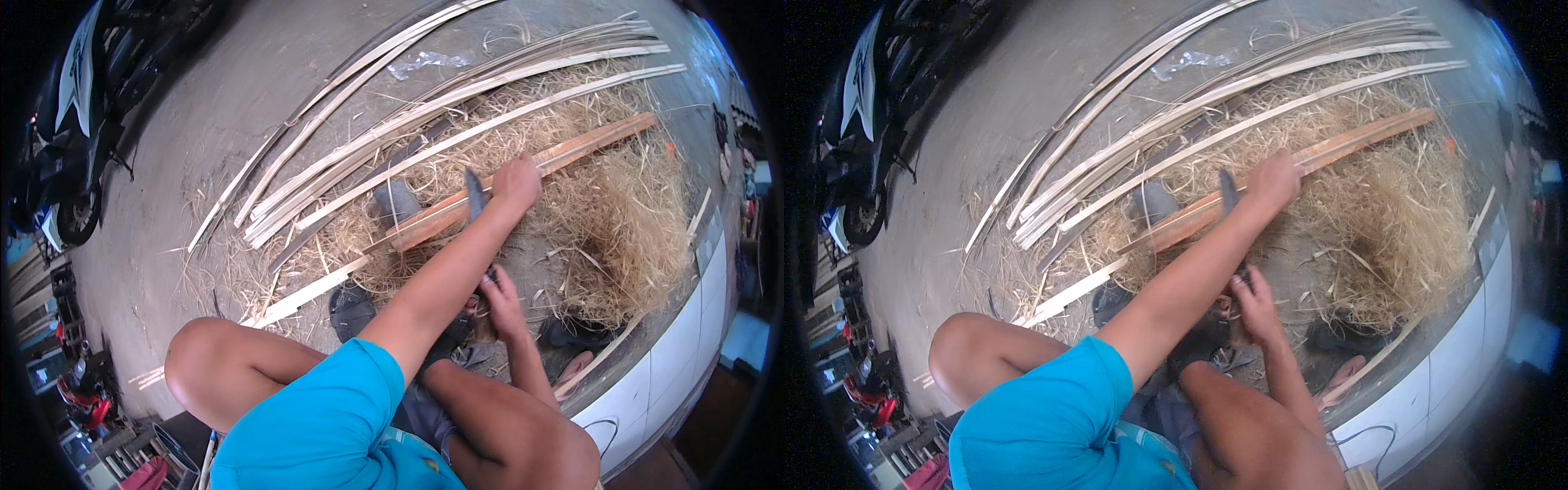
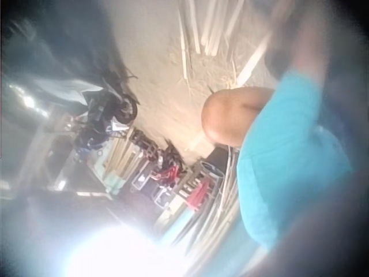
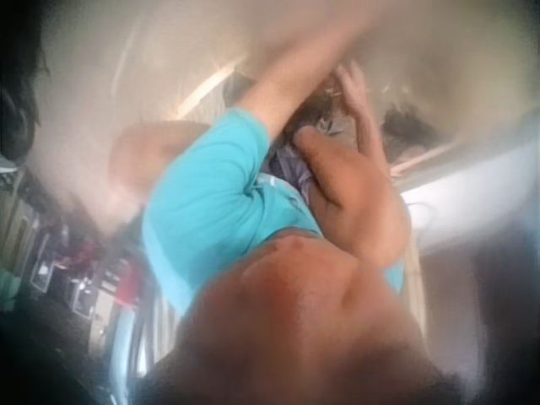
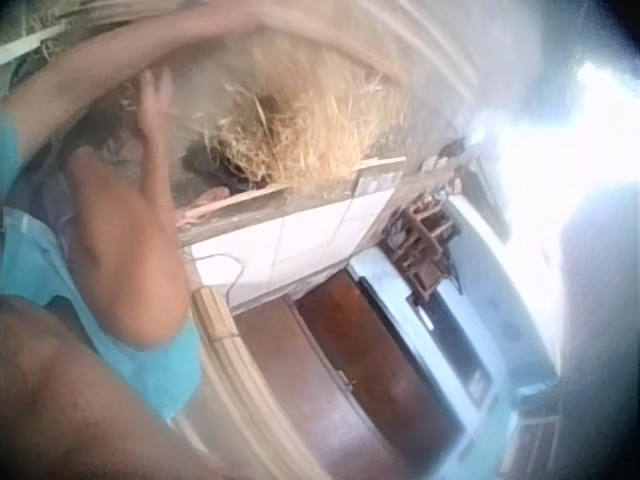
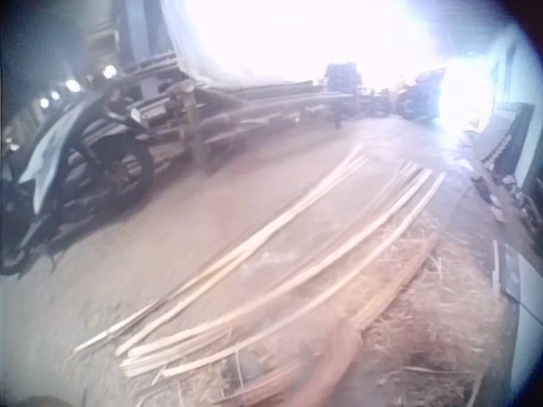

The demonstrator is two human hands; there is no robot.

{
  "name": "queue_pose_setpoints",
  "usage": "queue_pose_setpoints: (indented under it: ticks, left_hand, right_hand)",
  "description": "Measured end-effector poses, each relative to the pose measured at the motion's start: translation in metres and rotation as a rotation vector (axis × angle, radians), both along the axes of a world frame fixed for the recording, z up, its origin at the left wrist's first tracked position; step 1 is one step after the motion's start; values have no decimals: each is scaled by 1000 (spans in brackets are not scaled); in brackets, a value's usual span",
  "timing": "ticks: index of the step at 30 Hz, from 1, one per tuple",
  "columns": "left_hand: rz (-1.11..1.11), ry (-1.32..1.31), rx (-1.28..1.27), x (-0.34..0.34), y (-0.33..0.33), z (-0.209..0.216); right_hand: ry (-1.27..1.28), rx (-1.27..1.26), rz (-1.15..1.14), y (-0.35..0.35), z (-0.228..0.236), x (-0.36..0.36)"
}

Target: The person sits on the floor and uses a knife to shave thin strips from bamboo pieces. They repeatedly scrape the surface of each strip to remove the outer layer, then set the finished pieces aside.

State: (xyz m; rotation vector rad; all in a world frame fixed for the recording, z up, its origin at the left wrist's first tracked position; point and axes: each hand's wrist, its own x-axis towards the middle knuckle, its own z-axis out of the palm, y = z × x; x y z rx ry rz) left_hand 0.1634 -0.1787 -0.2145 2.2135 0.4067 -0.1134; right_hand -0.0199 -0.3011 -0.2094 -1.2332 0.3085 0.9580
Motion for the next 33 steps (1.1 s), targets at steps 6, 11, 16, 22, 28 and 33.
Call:
queue_pose_setpoints:
  ticks: [6,11,16,22,28,33]
  left_hand:
    - [-71,-156,-79,17,8,-28]
    - [-40,-223,-69,19,15,-31]
    - [-68,-191,-62,14,10,-28]
    - [-99,-125,-96,11,9,-22]
    - [-135,-149,-59,9,12,-15]
    - [-90,-90,-134,11,17,-9]
  right_hand:
    - [-632,-391,229,27,-30,-4]
    - [-276,-260,296,30,1,11]
    - [-382,-261,378,33,-5,-9]
    - [-814,-27,451,35,4,-2]
    - [-507,-176,471,32,-8,-6]
    - [-472,-146,721,40,2,-37]
